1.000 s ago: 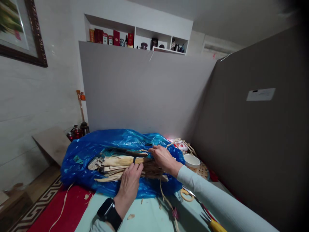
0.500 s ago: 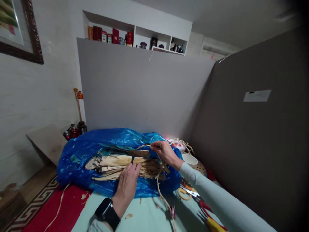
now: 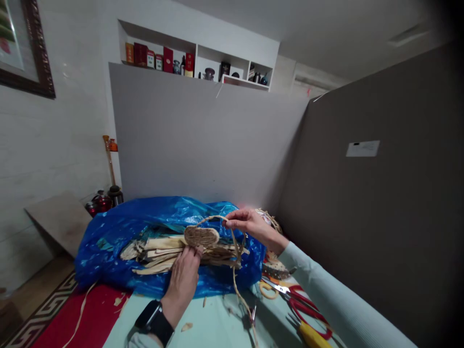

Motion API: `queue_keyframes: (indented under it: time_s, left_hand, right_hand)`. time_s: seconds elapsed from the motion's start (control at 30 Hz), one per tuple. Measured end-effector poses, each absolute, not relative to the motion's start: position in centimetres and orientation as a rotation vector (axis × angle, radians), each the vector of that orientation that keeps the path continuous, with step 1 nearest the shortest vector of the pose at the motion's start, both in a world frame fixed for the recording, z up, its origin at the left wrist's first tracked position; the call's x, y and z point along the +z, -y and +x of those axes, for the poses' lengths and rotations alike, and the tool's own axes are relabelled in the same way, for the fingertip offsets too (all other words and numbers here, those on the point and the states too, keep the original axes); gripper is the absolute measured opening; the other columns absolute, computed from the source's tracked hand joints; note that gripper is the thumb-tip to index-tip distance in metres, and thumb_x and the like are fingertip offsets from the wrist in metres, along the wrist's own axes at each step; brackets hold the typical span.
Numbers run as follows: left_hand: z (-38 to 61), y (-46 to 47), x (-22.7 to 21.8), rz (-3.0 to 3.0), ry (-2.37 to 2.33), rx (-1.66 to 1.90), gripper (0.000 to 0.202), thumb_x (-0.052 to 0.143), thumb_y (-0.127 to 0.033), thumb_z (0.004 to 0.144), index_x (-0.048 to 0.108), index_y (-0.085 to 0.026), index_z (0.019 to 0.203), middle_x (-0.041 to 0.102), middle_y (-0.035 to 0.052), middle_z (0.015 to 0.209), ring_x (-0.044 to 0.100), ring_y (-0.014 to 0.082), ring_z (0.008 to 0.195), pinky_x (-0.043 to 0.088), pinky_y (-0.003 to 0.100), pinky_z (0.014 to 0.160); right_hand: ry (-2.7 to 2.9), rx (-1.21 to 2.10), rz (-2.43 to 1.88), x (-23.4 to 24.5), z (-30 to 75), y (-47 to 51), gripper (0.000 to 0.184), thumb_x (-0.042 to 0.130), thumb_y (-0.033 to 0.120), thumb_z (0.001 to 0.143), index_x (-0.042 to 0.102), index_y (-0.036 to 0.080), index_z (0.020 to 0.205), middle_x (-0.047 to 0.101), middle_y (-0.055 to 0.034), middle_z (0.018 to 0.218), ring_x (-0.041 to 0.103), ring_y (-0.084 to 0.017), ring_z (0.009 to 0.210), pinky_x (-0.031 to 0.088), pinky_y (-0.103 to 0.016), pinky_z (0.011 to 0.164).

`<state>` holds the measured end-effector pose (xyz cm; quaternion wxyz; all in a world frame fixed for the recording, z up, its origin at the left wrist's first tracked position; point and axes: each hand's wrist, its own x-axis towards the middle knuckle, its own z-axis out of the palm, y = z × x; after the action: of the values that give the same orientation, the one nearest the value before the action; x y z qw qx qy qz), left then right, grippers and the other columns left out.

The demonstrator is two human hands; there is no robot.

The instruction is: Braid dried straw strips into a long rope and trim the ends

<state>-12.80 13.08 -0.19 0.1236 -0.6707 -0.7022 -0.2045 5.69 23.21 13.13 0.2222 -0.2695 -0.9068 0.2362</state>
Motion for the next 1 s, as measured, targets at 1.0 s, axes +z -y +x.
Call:
queue_keyframes:
  time_s: [1.0]
  left_hand:
    - [-12.3,-13.1,-3.4,-1.894,1.959,-0.642,0.05,0.042,0.003,0.079,0.056,-0.01,0.125,0.06,0.0147,0.129,0.048,0.0267,0.125,0.038,0.045,0.105]
  right_hand:
    - [2.811,-0.302,-1.099,7.4,-6.4,-26.3,0.031,0.056,0.031,0.092,0.056,0.015,0.119,0.057,-0.0107,0.12,0.06,-0.022,0.101,0.051,-0.041,0.085]
